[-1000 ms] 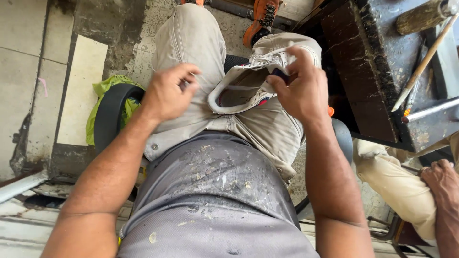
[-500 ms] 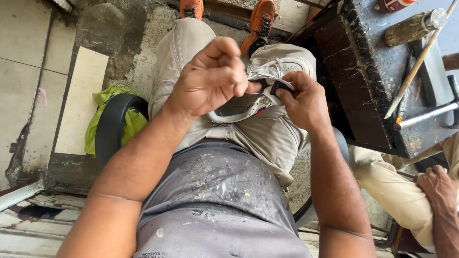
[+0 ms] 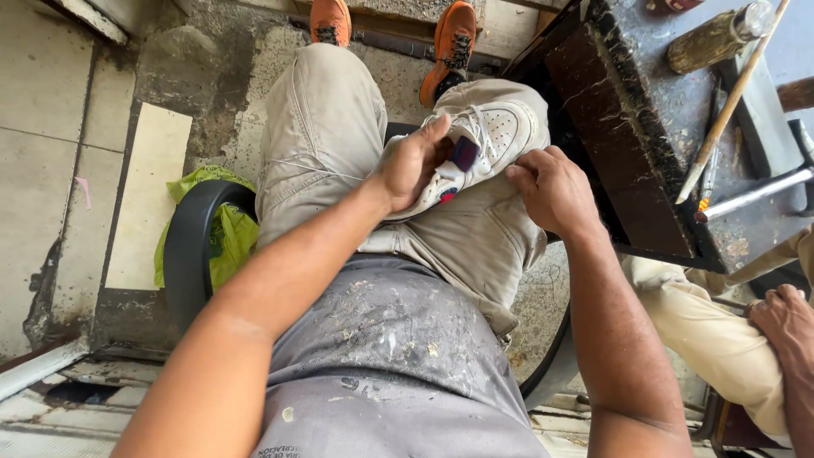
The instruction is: Hand-stitching the sole of a white sneaker using a needle and thread
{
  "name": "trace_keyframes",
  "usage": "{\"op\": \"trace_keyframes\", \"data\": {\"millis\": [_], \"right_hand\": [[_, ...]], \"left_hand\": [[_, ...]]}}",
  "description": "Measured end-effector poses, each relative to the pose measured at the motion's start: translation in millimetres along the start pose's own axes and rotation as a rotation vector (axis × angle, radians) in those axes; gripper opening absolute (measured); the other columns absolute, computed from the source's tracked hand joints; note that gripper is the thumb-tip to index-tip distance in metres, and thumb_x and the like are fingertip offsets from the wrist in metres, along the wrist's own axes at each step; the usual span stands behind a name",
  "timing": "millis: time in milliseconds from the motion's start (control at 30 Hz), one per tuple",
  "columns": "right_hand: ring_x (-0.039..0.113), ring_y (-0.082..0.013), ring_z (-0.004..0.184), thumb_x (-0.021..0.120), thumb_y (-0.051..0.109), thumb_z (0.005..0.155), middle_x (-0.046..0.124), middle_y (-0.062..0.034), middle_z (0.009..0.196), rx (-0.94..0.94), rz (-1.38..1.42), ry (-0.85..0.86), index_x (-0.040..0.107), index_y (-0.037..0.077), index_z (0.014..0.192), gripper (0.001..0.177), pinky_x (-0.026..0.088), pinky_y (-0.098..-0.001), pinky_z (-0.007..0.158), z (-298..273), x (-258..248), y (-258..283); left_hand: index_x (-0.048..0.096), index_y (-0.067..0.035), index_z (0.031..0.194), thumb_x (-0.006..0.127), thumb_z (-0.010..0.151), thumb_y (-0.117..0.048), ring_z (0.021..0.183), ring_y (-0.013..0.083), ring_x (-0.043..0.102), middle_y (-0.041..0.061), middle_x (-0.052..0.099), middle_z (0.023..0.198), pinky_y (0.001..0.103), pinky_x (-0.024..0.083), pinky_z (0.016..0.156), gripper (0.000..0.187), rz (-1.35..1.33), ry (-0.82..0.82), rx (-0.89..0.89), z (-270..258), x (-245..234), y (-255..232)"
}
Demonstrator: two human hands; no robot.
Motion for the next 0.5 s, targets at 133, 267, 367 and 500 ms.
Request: {"op": "trace_keyframes", "data": {"millis": [133, 267, 367, 500], "right_hand": [[0.068, -0.0421, 0.097, 0.064, 0.047, 0.103, 0.062, -0.0109, 0.096, 0.015, -0.030, -0.033, 0.069, 0.018, 0.105, 0.029, 0.054, -0.0544, 0.082, 5, 4, -4], [0.069, -0.0373, 0.097, 0.061, 0.049, 0.105, 0.065, -0.0073, 0.097, 0.077, -0.113, -0.016, 0.069, 0.021, 0.103, 0.030, 0.056, -0.0519, 0.081, 7, 6, 0], [0.071, -0.0357, 0.096, 0.056, 0.051, 0.105, 0.066, -0.0048, 0.098, 0.164, -0.189, 0.028, 0.067, 0.022, 0.104, 0.031, 0.058, -0.0520, 0.081, 5, 2, 10], [0.071, -0.0407, 0.090, 0.052, 0.047, 0.107, 0.064, -0.0075, 0.099, 0.193, -0.245, 0.022, 0.064, 0.018, 0.105, 0.032, 0.058, -0.0556, 0.081, 3, 3, 20]], "left_hand": [[0.065, -0.002, 0.130, 0.068, 0.097, -0.041, 0.119, 0.0299, 0.066, 0.019, 0.069, 0.126, 0.042, 0.048, 0.110, 0.052, -0.341, 0.051, 0.101, 30, -5, 23], [0.071, -0.003, 0.118, 0.074, 0.091, -0.029, 0.107, 0.0263, 0.072, 0.015, 0.075, 0.114, 0.038, 0.053, 0.103, 0.038, -0.369, -0.021, 0.077, 43, -29, 41], [0.073, -0.002, 0.111, 0.077, 0.086, -0.021, 0.100, 0.0254, 0.074, 0.015, 0.077, 0.106, 0.036, 0.057, 0.097, 0.032, -0.366, -0.065, 0.027, 44, -31, 41], [0.074, -0.005, 0.102, 0.080, 0.080, -0.018, 0.083, 0.0214, 0.073, 0.009, 0.074, 0.089, 0.035, 0.061, 0.078, 0.026, -0.270, -0.107, 0.025, 23, -22, 27]]}}
Point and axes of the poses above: each hand's wrist, its own z-axis towards the middle knuckle, its own x-axis out of the palm, y = z × x, the point moved 7 cm from there along z, towards the middle knuckle
